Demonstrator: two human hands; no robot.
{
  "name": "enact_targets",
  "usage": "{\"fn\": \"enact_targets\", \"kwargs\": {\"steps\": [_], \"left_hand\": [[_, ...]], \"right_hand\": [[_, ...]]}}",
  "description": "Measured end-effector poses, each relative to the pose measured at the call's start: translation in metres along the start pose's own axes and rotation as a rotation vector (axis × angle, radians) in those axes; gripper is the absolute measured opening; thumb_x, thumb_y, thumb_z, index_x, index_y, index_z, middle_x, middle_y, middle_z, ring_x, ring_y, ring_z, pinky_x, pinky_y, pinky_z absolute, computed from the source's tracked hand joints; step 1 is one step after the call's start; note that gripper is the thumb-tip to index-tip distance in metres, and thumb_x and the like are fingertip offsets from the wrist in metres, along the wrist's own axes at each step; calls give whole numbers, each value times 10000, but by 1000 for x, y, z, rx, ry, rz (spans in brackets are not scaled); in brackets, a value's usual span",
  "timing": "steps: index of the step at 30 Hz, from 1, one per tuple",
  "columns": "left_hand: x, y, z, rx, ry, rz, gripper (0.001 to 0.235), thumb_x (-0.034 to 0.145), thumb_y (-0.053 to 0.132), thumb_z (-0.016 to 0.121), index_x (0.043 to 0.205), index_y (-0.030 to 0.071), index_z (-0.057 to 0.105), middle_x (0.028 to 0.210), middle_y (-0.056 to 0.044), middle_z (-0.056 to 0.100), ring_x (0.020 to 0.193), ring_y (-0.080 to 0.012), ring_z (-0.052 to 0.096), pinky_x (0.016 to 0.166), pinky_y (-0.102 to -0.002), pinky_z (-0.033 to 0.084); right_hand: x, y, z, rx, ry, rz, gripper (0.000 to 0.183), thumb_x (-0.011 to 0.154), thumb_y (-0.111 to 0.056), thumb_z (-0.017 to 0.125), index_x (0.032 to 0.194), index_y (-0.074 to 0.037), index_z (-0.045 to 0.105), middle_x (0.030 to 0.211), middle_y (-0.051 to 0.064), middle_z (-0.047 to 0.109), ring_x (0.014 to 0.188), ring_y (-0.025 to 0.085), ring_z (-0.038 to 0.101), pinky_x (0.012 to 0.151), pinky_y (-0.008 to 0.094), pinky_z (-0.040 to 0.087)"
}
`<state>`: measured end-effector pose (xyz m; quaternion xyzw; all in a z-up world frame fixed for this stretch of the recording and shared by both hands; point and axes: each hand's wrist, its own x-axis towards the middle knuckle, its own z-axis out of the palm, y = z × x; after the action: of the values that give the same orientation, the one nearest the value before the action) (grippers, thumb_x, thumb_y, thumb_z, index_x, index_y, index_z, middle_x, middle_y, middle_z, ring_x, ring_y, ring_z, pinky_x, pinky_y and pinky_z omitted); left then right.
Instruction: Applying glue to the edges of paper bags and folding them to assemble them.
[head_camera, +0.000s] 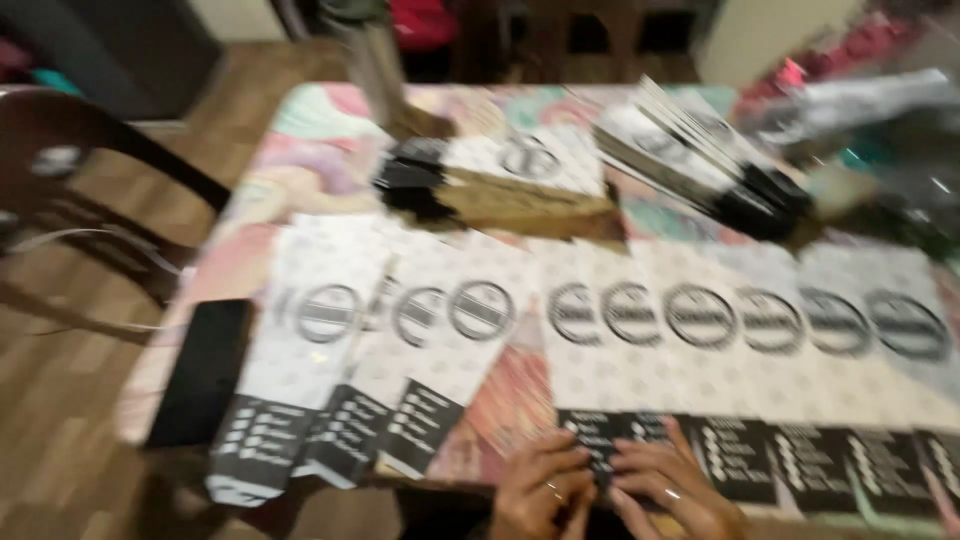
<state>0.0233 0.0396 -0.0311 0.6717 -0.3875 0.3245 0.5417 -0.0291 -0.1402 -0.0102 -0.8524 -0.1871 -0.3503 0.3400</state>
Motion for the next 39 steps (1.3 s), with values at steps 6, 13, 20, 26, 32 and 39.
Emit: {"fn": "enact_targets", "kwargs": {"steps": [6, 13, 20, 26, 32, 39], "left_hand": [[3, 5, 1, -1, 43, -107, 86, 873, 68, 778, 852, -13, 761, 945, -145, 790, 958, -334, 767, 861, -419, 628], [6, 10, -2, 33, 31, -186, 101, 893, 105, 766, 866, 8, 769, 953, -110, 790, 1005, -324, 767, 903, -425, 589], [-1, 3, -15, -69, -215, -332, 214, 860, -83, 745, 1041, 24, 790, 1117, -157, 778, 1189, -328, 685, 1004, -402, 589], [-4, 3, -10, -44, -211, -307, 184, 873, -74, 749, 1040, -4, 780, 1106, -184, 773, 1190, -354, 674, 1011, -447, 578], [15, 12, -28, 33, -159, -247, 178, 903, -13, 698, 1069, -5, 763, 1112, -204, 749, 1156, -393, 662, 983, -504, 561], [-4, -35, -82, 978, -473, -351, 547, 833, 77, 672, 1366, 11, 568, 1620, -175, 337, 1546, -391, 221, 1239, -579, 125]], "right_hand": [[-5, -3, 13, -22, 59, 205, 89, 750, -194, 790, 679, -165, 745, 813, -18, 790, 900, 113, 793, 1167, 483, 439], [6, -15, 7, -74, 19, 267, 52, 727, -165, 833, 728, -142, 787, 846, -44, 778, 929, 99, 767, 1206, 471, 415], [2, -10, -10, 134, -90, 238, 179, 781, 8, 738, 906, -89, 821, 959, 48, 824, 1043, 187, 796, 1239, 499, 395], [-22, 37, -16, 204, -367, 162, 509, 918, -43, 342, 1245, -94, 728, 1326, 34, 682, 1339, 197, 561, 1278, 504, 167], [3, -22, 22, -55, 35, 83, 246, 819, -117, 764, 1058, -62, 777, 1157, 61, 773, 1147, 209, 735, 1209, 486, 423], [-19, 6, 33, -92, 45, 94, 216, 852, -217, 738, 1044, -133, 792, 1183, 8, 759, 1182, 176, 713, 1261, 530, 376]]}}
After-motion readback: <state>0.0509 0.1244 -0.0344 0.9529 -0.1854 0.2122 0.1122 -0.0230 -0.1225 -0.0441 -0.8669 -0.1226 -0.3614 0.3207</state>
